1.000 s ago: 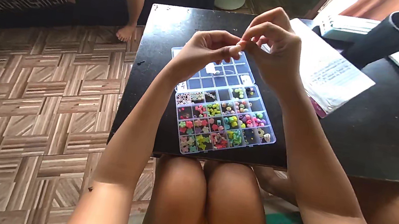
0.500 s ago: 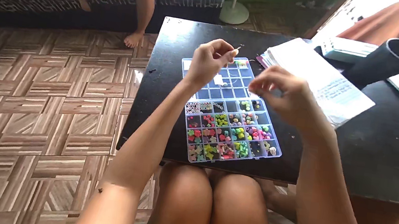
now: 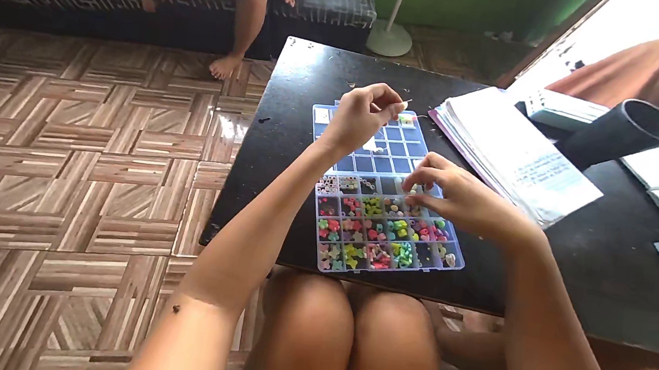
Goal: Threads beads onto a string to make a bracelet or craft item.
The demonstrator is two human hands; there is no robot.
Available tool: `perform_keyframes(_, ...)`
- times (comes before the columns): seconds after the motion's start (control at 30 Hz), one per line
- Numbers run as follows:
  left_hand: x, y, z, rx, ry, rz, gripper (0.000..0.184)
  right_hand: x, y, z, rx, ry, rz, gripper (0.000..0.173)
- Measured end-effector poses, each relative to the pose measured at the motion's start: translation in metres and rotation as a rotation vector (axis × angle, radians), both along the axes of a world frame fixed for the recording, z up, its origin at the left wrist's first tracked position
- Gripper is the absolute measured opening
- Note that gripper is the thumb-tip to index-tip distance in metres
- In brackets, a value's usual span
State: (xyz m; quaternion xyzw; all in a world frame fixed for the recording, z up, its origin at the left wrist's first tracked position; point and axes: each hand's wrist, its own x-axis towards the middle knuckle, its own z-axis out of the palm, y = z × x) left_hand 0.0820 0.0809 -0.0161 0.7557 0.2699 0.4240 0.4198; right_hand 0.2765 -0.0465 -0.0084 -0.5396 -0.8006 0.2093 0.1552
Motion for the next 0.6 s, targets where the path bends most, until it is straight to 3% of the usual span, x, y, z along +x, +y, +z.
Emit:
perform_keyframes(0.17, 0.000, -0.005, 0.004, -0.078, -0.058, -0.064, 0.014, 0.011, 0.017, 0.023, 0.018, 0.164, -0.033, 0.008)
perform_keyframes(0.4, 0.001, -0.012, 0.005, -0.185, -0.192, -0.198, 0.008, -0.021, 0.056, 0.013, 0.111, 1.245, -0.349, 0.013)
perform_keyframes(0.6, 0.006, -0.017, 0.004, -0.220, -0.245, -0.243, 0.005, -0.028, 0.048, -0.001, 0.053, 1.449, -0.359, 0.015)
